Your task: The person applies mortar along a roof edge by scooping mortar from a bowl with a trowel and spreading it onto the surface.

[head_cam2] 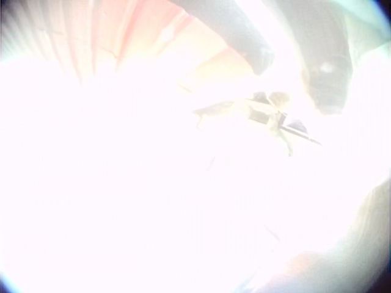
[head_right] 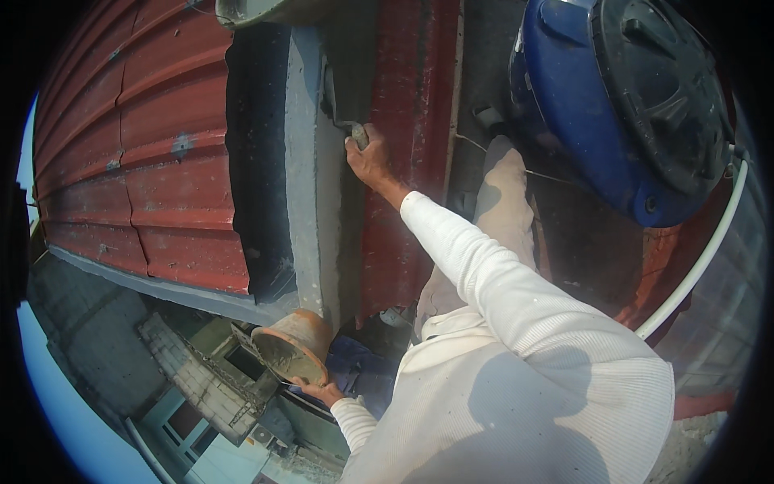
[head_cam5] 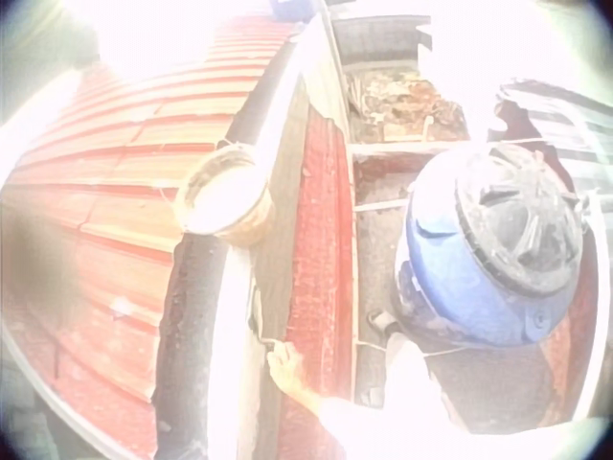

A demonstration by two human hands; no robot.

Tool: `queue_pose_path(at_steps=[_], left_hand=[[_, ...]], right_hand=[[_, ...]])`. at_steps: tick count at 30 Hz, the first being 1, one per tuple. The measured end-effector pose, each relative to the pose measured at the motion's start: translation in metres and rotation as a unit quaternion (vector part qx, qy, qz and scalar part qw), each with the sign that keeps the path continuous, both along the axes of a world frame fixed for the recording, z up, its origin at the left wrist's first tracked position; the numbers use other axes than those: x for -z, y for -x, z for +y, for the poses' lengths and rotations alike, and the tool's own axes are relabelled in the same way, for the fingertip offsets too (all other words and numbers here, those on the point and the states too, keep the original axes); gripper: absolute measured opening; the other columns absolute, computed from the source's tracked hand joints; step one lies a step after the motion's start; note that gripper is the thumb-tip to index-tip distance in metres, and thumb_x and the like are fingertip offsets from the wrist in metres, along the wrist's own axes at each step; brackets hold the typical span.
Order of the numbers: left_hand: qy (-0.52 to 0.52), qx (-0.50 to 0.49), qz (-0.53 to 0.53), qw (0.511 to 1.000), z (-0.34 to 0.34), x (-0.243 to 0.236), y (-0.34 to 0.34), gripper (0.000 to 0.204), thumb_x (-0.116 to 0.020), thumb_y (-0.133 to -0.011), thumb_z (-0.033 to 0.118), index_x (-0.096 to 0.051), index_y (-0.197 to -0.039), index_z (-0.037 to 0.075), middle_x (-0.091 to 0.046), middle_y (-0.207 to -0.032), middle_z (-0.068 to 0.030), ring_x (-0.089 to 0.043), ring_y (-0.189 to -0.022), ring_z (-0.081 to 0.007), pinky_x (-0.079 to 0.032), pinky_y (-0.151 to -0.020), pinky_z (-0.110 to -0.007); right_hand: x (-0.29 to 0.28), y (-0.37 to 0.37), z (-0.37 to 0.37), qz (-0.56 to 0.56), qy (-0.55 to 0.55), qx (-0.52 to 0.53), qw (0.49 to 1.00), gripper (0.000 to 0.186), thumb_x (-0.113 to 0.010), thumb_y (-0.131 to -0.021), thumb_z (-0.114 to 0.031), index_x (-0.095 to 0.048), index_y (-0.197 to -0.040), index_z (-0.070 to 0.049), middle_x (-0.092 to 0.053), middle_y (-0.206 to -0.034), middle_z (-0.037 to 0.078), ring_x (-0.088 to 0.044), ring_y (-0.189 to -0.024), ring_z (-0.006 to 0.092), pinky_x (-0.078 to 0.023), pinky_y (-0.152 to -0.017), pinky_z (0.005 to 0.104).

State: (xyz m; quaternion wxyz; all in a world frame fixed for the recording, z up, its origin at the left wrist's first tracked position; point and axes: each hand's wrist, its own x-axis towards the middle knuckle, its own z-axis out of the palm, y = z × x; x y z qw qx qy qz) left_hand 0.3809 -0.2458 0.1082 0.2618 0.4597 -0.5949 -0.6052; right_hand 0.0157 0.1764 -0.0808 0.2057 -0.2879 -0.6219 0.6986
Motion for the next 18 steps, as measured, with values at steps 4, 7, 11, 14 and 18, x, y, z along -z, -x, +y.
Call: queue_pose_path(at_steps=[4, 7, 11, 14, 18], left_hand=[[-0.006, 0.008, 0.006, 1.000, 0.007, -0.005, 0.000, 0.063, -0.059, -0.106, 0.050, -0.047, -0.158, 0.015, -0.055, -0.151, -0.0104, -0.058, -0.133, -0.0303, -0.052, -0.106, -0.044], [-0.040, 0.016, 0.009, 0.999, 0.006, -0.006, 0.005, 0.069, -0.052, -0.109, 0.048, -0.032, -0.168, 0.018, -0.039, -0.168, -0.0107, -0.044, -0.149, -0.0338, -0.041, -0.120, -0.048], [0.029, 0.021, -0.018, 0.999, 0.029, -0.014, 0.003, 0.060, -0.061, -0.105, 0.048, -0.049, -0.155, 0.017, -0.057, -0.148, -0.0093, -0.059, -0.131, -0.0306, -0.054, -0.100, -0.047], [-0.023, -0.016, -0.005, 1.000, 0.013, -0.016, -0.001, 0.059, -0.062, -0.105, 0.047, -0.049, -0.156, 0.020, -0.057, -0.147, -0.0087, -0.059, -0.130, -0.0306, -0.054, -0.100, -0.048], [-0.031, -0.039, -0.015, 0.999, 0.031, -0.014, 0.017, 0.060, -0.063, -0.104, 0.048, -0.049, -0.156, 0.023, -0.057, -0.148, -0.0083, -0.059, -0.131, -0.0304, -0.054, -0.100, -0.049]], right_hand=[[0.006, -0.034, -0.011, -0.070, 0.036, -0.040, 0.996, 0.026, -0.072, -0.094, -0.023, -0.064, -0.096, 0.001, -0.064, -0.076, 0.013, -0.065, -0.069, 0.0250, -0.052, -0.066, 0.0440], [0.028, -0.045, -0.026, -0.176, 0.132, -0.043, 0.975, 0.027, -0.071, -0.092, -0.023, -0.063, -0.099, 0.002, -0.067, -0.084, 0.022, -0.066, -0.074, 0.0356, -0.052, -0.071, 0.0462], [0.013, -0.048, -0.040, -0.097, 0.063, -0.033, 0.993, 0.026, -0.072, -0.093, -0.023, -0.063, -0.096, 0.001, -0.062, -0.075, 0.012, -0.062, -0.070, 0.0225, -0.051, -0.068, 0.0444], [0.015, -0.054, -0.040, -0.068, 0.086, -0.079, 0.991, 0.026, -0.072, -0.094, -0.024, -0.062, -0.096, 0.001, -0.060, -0.073, 0.011, -0.066, -0.071, 0.0238, -0.052, -0.069, 0.0461], [0.058, -0.036, -0.034, -0.190, 0.175, -0.003, 0.966, 0.028, -0.072, -0.093, -0.024, -0.063, -0.097, 0.002, -0.065, -0.080, 0.018, -0.067, -0.074, 0.0299, -0.052, -0.070, 0.0458]])
